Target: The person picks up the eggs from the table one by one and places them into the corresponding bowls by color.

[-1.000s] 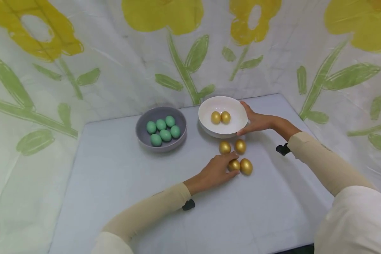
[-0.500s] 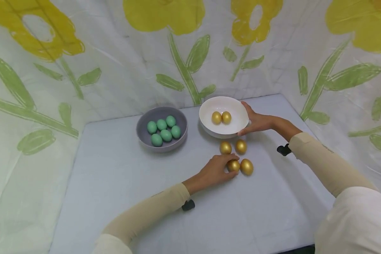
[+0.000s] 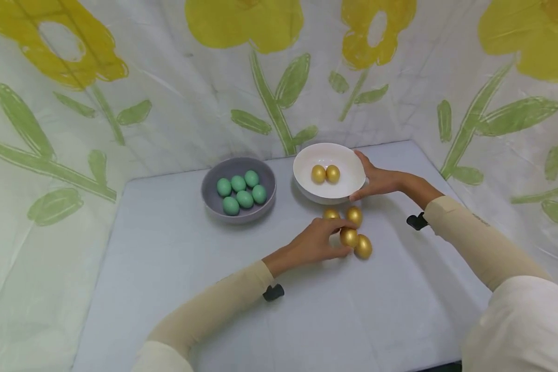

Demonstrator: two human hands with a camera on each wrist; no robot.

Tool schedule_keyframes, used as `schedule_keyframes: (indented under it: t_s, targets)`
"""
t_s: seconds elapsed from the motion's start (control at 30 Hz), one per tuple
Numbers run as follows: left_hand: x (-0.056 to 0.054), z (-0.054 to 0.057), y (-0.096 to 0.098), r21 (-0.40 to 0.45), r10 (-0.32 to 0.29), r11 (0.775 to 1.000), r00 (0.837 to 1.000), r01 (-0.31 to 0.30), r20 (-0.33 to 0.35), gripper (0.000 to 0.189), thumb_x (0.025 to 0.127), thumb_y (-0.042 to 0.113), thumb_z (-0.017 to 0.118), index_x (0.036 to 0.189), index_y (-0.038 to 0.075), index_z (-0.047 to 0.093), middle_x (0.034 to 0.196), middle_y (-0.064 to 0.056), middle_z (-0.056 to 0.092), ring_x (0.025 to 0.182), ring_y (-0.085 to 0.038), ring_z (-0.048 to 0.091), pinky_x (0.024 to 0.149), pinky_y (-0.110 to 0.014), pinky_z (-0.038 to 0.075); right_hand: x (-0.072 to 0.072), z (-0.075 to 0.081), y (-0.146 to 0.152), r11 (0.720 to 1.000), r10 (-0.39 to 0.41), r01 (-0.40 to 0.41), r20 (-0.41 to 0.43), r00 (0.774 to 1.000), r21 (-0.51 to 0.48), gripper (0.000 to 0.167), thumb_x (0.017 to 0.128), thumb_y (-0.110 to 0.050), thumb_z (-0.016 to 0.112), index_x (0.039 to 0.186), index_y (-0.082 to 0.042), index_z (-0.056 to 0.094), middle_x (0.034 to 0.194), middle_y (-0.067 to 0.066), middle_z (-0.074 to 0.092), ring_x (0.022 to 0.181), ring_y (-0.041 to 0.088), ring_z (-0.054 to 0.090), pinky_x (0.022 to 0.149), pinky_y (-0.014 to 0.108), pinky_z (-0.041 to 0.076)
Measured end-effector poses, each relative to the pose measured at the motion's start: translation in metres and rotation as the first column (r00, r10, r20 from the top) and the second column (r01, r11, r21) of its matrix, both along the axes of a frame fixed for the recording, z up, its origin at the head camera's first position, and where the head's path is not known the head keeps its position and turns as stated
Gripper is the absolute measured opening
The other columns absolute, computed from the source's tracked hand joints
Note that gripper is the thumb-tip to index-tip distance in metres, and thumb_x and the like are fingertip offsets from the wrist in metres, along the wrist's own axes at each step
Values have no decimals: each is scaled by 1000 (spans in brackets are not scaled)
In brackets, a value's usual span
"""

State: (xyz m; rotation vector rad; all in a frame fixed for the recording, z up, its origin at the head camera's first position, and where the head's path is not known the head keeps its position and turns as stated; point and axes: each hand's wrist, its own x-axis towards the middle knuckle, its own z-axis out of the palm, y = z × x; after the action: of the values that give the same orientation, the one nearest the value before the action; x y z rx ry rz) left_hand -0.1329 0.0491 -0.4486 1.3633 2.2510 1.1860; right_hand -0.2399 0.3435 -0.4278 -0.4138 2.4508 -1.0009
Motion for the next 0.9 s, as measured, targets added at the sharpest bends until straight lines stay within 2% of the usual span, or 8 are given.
schedule_keyframes:
  t_s: [0.13, 0.23, 0.33, 0.43, 0.57, 0.7, 0.9]
  targets:
    - [-20, 28, -5, 89, 20, 996, 1000, -21, 4, 52, 95, 16, 81, 144, 10, 64, 141, -1, 66, 127, -6, 59, 111, -24, 46, 1, 1, 0, 1000, 9, -9, -6, 1000, -8, 140, 87, -33, 89, 164, -17, -27, 173, 19, -19, 160, 43, -1, 125, 69, 12]
    - [-45, 49, -9, 120, 91, 989, 995, -85, -45, 52, 94, 15, 81, 142, 10, 65, 142, -3, 66, 127, -8, 61, 111, -26, 47, -1, -1, 1, 1000, 14, -14, -10, 1000, -12, 140, 87, -32, 89, 163, -17, -27, 172, 19, -19, 159, 43, 2, 124, 70, 14]
    - [-73, 65, -13, 113, 170, 981, 978, -156, -118, 52, 92, 15, 82, 141, 8, 66, 142, -4, 67, 128, -12, 62, 109, -26, 49, -1, -1, 2, 1000, 9, -9, -8, 1000, -11, 138, 88, -31, 88, 164, -18, -27, 172, 19, -17, 159, 43, 3, 124, 70, 15]
    - [-100, 75, -15, 52, 221, 975, 960, -216, -171, 52, 93, 17, 82, 142, 7, 65, 143, -5, 66, 128, -16, 62, 108, -26, 48, -1, 0, 2, 1000, -1, 1, 1, 1000, -2, 138, 88, -32, 87, 163, -18, -28, 172, 20, -17, 160, 43, 1, 124, 69, 14]
    - [-125, 81, -15, -80, 255, 958, 946, -275, -200, 53, 96, 18, 79, 145, 6, 62, 145, -7, 65, 131, -20, 61, 109, -29, 47, -2, -1, 3, 1000, 0, 0, 5, 1000, 16, 139, 87, -33, 88, 163, -17, -28, 172, 22, -15, 159, 45, 1, 124, 70, 14]
    - [-139, 83, -13, -201, 276, 925, 935, -321, -222, 54, 98, 17, 77, 147, 5, 60, 146, -9, 64, 135, -23, 58, 112, -32, 46, -6, -4, 2, 1000, 11, -11, 4, 1000, 5, 140, 86, -32, 88, 163, -17, -28, 172, 23, -14, 159, 46, 3, 123, 72, 14]
    - [-158, 66, -2, -330, 232, 886, 927, -326, -294, 50, 97, 12, 77, 143, 1, 63, 140, -12, 67, 131, -27, 60, 112, -34, 46, -5, -4, 1, 1000, 9, -9, 1, 1000, -13, 138, 86, -32, 90, 164, -20, -25, 172, 20, -11, 159, 42, 5, 125, 68, 15]
